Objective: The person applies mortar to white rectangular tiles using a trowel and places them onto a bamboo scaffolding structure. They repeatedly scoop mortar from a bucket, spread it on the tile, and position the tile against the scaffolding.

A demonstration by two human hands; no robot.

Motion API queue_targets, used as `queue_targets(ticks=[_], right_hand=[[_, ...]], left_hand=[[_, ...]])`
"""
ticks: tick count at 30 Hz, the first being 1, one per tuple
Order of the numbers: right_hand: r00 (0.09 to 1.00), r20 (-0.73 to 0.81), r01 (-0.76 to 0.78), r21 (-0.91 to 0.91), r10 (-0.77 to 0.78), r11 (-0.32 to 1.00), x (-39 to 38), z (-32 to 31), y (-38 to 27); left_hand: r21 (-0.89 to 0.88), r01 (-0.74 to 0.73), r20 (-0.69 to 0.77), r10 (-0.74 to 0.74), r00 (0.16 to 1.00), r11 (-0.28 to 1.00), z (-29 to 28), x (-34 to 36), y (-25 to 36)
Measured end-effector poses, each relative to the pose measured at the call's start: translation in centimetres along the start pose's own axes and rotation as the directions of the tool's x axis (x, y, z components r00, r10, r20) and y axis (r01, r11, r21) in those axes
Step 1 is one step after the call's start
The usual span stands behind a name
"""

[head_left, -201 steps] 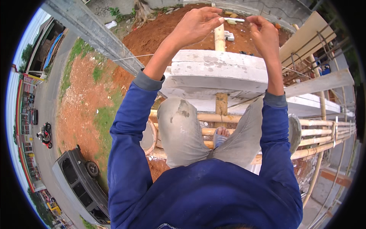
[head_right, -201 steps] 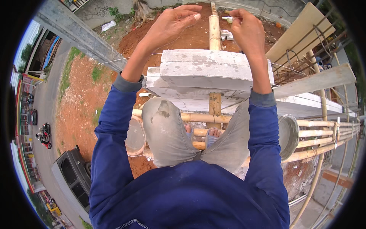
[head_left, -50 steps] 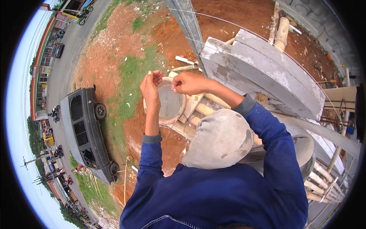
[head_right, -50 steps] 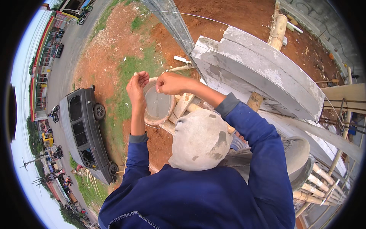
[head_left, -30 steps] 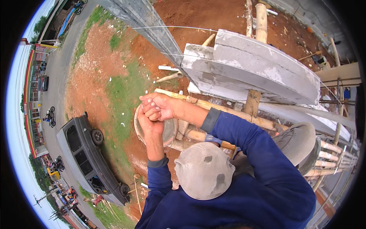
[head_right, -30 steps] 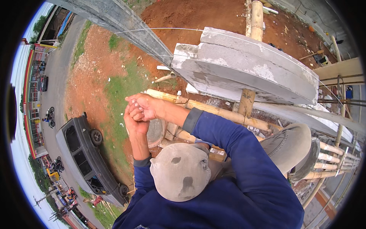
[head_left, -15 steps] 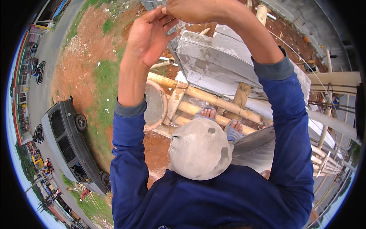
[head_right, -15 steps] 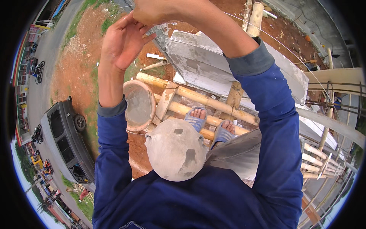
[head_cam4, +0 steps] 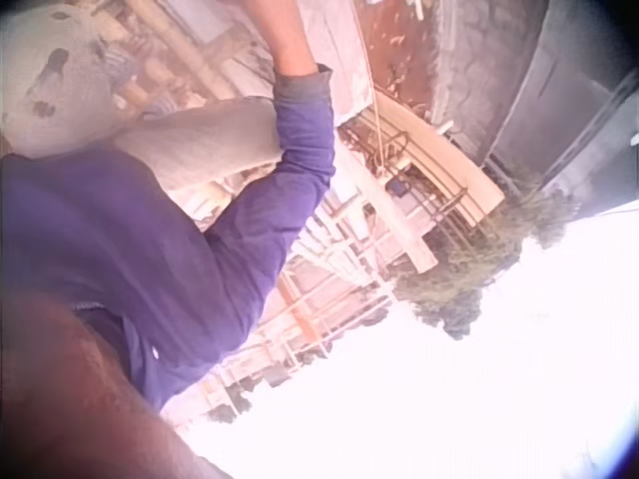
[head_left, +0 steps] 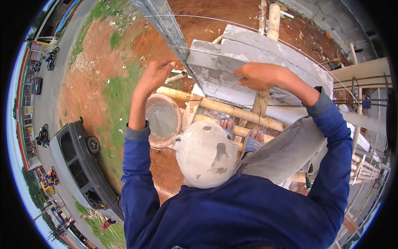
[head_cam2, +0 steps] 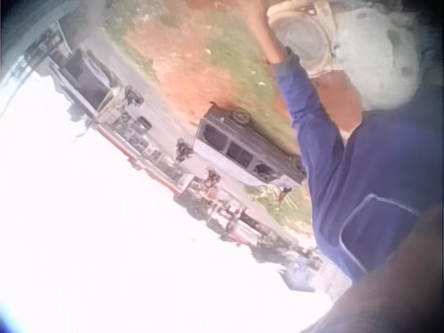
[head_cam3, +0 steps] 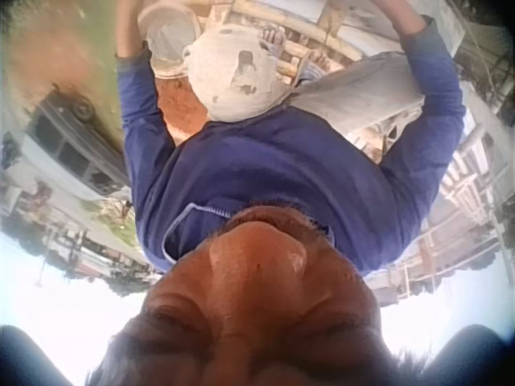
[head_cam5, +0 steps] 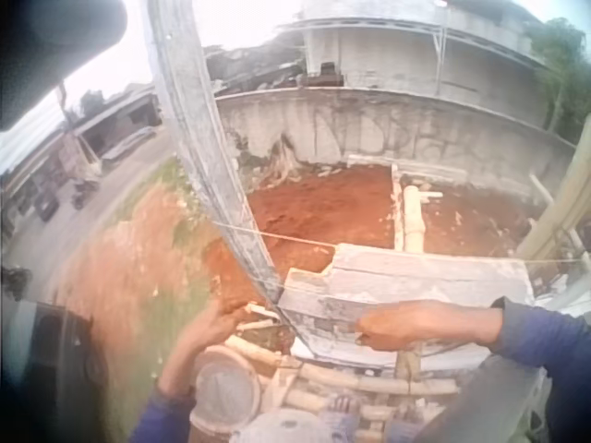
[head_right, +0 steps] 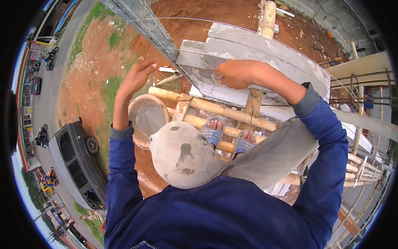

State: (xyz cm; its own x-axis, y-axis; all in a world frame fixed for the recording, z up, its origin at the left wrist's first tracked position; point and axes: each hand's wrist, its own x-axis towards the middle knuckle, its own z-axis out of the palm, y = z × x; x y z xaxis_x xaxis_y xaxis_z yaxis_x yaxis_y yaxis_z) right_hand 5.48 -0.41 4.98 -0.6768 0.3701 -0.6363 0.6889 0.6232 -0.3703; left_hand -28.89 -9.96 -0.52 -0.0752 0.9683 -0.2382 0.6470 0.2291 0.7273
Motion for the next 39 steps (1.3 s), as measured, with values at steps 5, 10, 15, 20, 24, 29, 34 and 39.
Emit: queue_targets(ticks=[5, 10, 15, 20, 24, 29, 34, 39], right_hand=[[0.995, -0.044, -0.089, -0.011, 0.089, 0.996, -0.4, 1.1, 6.1], [0.973, -0.226, -0.025, 0.042, 0.034, 0.999, -3.7, 0.8, 6.3], [0.943, -0.328, -0.065, 0.005, 0.063, 0.998, -5.9, -0.6, 6.2], [0.951, -0.302, -0.082, -0.040, 0.067, 0.996, -8.3, 0.5, 6.1], [0.957, -0.274, -0.108, -0.035, 0.094, 0.994, -8.9, 1.6, 6.1], [0.942, -0.312, -0.139, -0.040, 0.120, 0.989, -9.4, 2.2, 7.5], [0.942, -0.321, -0.120, -0.053, 0.097, 0.991, -10.7, 1.7, 6.3], [0.937, -0.324, -0.158, -0.054, 0.133, 0.986, -11.6, 2.2, 6.8]], left_hand=[[0.067, -0.231, 0.347, 0.195, 0.917, 0.971, 1.6, 4.8, 7.6], [0.238, -0.418, 0.653, 0.174, 0.737, 0.877, 6.0, 6.4, 16.2], [0.452, -0.576, 0.767, 0.033, 0.641, 0.681, 11.1, 10.1, 19.0], [0.378, -0.605, 0.803, 0.077, 0.591, 0.701, 15.8, 11.0, 19.5], [0.341, -0.602, 0.786, 0.132, 0.604, 0.722, 17.4, 11.4, 17.9], [0.458, -0.632, 0.785, 0.049, 0.617, 0.624, 18.3, 11.1, 21.1], [0.406, -0.637, 0.777, 0.120, 0.618, 0.655, 18.3, 12.3, 19.9], [0.384, -0.476, 0.750, 0.034, 0.661, 0.791, 17.5, 11.6, 21.7]])
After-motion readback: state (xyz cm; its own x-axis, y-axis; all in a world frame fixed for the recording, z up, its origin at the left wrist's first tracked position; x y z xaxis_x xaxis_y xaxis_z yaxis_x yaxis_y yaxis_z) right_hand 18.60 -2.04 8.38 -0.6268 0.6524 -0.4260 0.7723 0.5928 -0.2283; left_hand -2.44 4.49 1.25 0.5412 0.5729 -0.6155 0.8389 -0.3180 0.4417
